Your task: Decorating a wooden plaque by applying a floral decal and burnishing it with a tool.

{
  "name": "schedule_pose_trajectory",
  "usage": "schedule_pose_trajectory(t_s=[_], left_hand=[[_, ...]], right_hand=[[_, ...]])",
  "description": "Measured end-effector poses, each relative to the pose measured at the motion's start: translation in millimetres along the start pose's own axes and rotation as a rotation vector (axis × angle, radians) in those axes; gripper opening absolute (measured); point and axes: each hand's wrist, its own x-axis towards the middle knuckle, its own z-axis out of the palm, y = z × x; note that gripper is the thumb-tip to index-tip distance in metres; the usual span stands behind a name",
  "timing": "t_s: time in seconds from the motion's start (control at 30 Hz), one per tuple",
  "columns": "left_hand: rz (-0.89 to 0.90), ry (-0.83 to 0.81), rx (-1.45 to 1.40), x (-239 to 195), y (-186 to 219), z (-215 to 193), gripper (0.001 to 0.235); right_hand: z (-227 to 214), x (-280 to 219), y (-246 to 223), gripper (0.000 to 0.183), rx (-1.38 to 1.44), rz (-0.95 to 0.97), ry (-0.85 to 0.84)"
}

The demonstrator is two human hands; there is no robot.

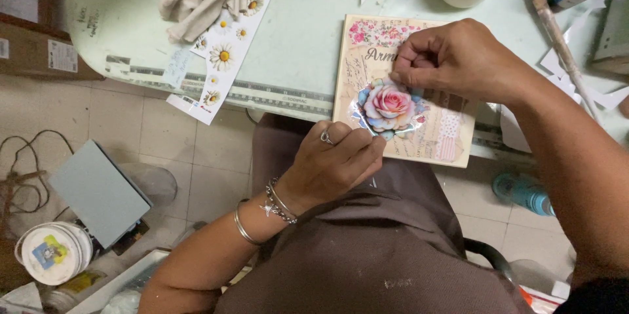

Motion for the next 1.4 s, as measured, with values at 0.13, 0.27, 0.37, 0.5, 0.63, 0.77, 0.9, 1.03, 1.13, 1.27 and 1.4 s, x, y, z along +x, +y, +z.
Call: schedule_pose_trajectory(t_s=[0.13, 0.27, 0.37, 0.5, 0.63, 0.77, 0.9, 1.03, 1.13, 1.27, 1.4], left_hand=[[0.015, 0.068, 0.046, 1.1, 0.1, 0.3, 0.012], [0.001, 0.033, 0.011, -2.2, 0.6, 1.3, 0.011], [0.003, 0.029, 0.019, -1.5, 0.3, -0.8, 0.011], [-0.001, 0.026, 0.009, -1.9, 0.4, -0.7, 0.011], [0.012, 0.044, 0.024, -2.4, 0.1, 0.1, 0.011], [0.006, 0.032, -0.015, -3.4, 0.0, 0.5, 0.013], [-0.009, 0.045, -0.035, 0.7, -0.6, -4.0, 0.011], [-0.030, -0.091, -0.139, -0.5, -0.7, -2.7, 0.013], [-0.051, -0.046, -0.068, -1.3, 2.6, -2.0, 0.008], [-0.083, 0.000, 0.088, -8.7, 1.4, -2.6, 0.011], [-0.256, 0.112, 0.091, -27.6, -10.0, -1.9, 0.019]], right_hand=[[-1.5, -4.9, -6.8, 0.005, 0.023, -0.008, -0.001], [-0.7, -5.6, -7.8, 0.007, 0.001, -0.037, 0.018], [-1.4, -6.3, -12.3, 0.006, 0.036, 0.010, 0.005], [-1.4, -5.7, -12.1, 0.005, 0.036, 0.035, 0.001], [-1.0, -5.1, -10.5, 0.005, -0.003, -0.016, 0.011], [-1.2, -8.1, -16.5, 0.005, 0.020, 0.035, 0.002], [-1.3, -9.1, -17.7, 0.006, 0.018, 0.029, 0.002], [0.2, -7.6, -13.0, 0.006, -0.079, -0.039, 0.021], [2.2, -6.9, -4.7, 0.010, -0.052, -0.048, 0.069], [6.5, -14.6, 14.6, 0.015, 0.191, -0.231, 0.282], [12.0, -38.8, 43.7, 0.010, -0.185, -0.521, 0.702]])
